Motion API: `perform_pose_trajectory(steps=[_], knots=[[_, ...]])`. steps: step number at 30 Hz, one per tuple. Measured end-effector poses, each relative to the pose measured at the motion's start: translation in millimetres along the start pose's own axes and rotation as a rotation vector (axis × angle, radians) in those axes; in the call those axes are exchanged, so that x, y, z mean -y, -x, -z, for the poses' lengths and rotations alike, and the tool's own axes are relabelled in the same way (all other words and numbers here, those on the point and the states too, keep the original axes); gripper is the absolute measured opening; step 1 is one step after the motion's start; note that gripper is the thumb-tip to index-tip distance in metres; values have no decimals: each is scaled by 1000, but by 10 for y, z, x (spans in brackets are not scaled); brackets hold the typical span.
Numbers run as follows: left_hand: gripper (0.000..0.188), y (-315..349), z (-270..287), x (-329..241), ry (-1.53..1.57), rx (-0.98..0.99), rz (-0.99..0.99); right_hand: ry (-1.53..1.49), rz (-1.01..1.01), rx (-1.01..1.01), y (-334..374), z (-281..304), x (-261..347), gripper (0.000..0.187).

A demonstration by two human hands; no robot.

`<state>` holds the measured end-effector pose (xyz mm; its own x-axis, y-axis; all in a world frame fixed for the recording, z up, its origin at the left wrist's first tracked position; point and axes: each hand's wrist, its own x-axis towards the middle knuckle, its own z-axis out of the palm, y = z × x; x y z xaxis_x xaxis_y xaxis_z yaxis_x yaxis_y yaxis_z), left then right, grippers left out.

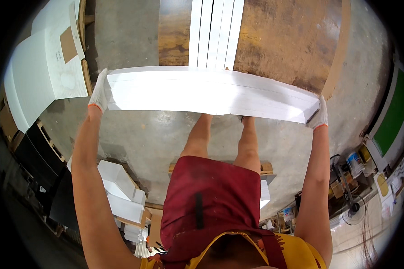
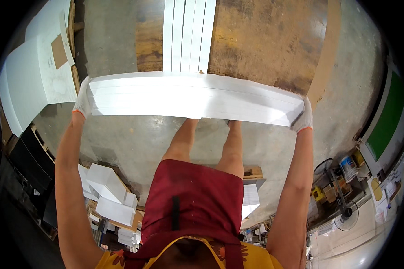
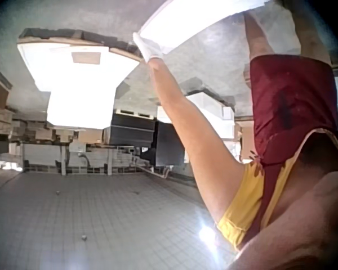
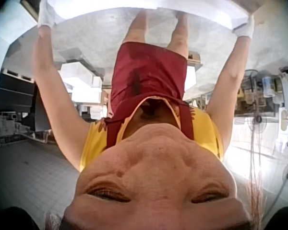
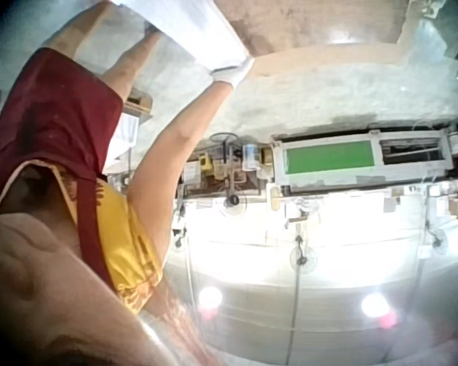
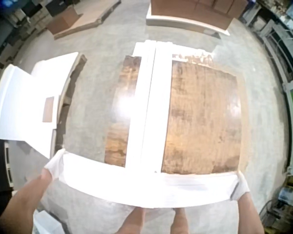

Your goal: The person picks up long white molding pieces and stacks them on a workbench, then handles a flat brown panel.

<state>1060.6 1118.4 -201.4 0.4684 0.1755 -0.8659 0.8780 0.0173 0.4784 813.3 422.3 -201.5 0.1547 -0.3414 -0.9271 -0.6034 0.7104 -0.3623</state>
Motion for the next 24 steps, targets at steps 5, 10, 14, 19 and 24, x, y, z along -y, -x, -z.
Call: perform_pose_trajectory(steps=[5, 10, 14, 19, 24], knots=[[39, 445, 29, 71, 81, 50, -34, -166, 20, -3, 427, 131, -201, 47], [39, 901, 164, 154, -12, -68, 27, -153, -14, -76, 887, 415, -476, 48], [42, 999, 267, 49, -41, -115, 38, -84, -35, -226, 1119, 387, -435, 52], [39, 720, 210, -118, 91, -46, -52, -151, -27, -116, 1067, 286, -299, 50], [43, 74, -241, -180, -53, -136, -86, 22, -117, -351, 407, -187, -251, 57]])
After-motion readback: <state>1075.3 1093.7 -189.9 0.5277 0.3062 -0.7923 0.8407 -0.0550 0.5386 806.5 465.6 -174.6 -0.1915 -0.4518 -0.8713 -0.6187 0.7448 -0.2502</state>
